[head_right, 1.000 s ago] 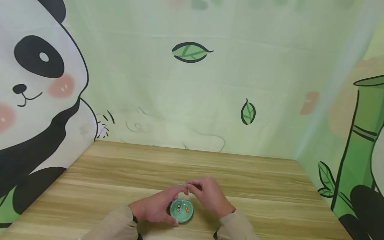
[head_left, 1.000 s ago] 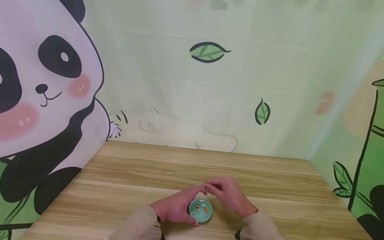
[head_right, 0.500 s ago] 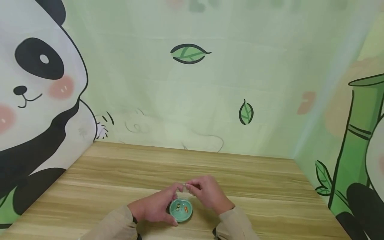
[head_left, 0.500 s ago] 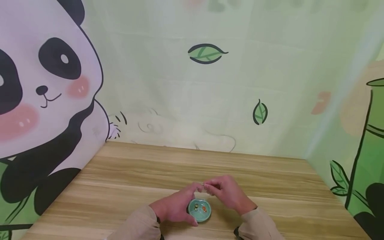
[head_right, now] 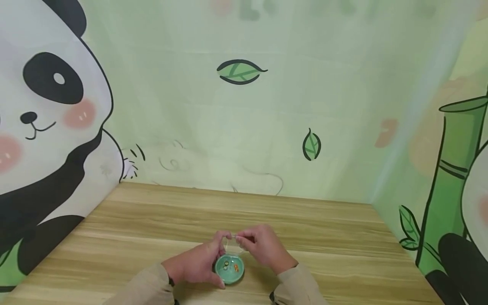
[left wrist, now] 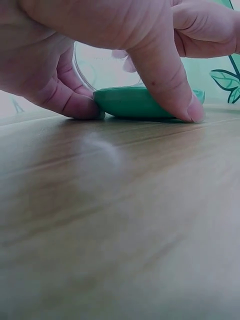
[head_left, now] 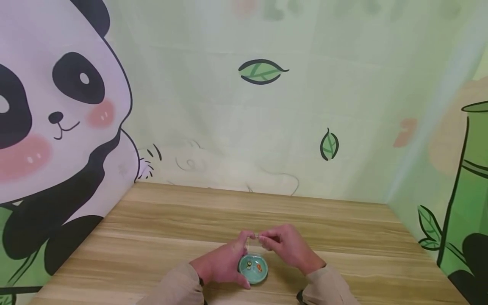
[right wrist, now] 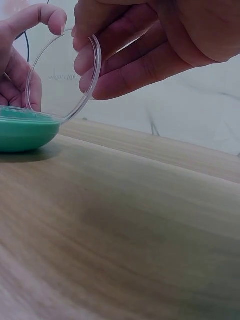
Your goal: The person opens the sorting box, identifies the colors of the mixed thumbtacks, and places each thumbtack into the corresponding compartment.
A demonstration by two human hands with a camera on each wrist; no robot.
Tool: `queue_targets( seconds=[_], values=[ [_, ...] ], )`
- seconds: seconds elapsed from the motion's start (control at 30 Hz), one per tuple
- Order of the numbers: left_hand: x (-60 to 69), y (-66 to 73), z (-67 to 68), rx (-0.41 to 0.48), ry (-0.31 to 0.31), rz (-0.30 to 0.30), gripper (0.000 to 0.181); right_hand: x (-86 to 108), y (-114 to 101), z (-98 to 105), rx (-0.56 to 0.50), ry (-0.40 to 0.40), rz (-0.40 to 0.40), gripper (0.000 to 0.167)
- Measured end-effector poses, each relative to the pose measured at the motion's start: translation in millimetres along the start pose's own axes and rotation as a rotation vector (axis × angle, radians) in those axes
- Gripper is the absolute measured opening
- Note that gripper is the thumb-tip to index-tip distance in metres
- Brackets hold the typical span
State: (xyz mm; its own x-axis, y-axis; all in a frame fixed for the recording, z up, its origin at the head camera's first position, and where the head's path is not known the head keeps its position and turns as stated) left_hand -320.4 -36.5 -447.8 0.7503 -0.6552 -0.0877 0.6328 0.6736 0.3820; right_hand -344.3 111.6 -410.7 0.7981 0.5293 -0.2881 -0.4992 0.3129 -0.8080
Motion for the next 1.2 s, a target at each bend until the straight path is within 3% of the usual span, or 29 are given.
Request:
queue_targets(
  seconds=[0.37,0.67,1.2],
  values=[
    [0.2,-2.0,-0.2,-0.022,0.01,0.025,0.113,-1.7,-0.4,0.7,-0.008,-0.017,0.0,0.02],
    [-0.1,-5.0,-1.7,0.012,0.001,0.05,0.126,-1.8,2.3,0.5,-0.013,-0.022,-0.03,0.02],
    [-0.1,-4.8,-1.8,0.009,0.016,0.032,0.115,-2.1,2.0,0.2,-0.022,-0.036,-0.032,0.02]
  ],
)
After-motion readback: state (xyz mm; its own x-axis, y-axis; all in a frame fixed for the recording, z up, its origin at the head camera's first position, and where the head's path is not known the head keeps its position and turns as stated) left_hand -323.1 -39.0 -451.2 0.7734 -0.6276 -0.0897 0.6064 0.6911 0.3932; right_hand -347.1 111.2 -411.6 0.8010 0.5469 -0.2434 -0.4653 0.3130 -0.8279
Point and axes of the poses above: each hand's wrist, its own x-axis away from the middle knuckle, its own z-axis out of the back of the hand, y = z × x, the point moved 7 cm from there along -x, towards the middle knuckle, and after that the axes turned 15 degrees about -x, right-handed, at the moved point
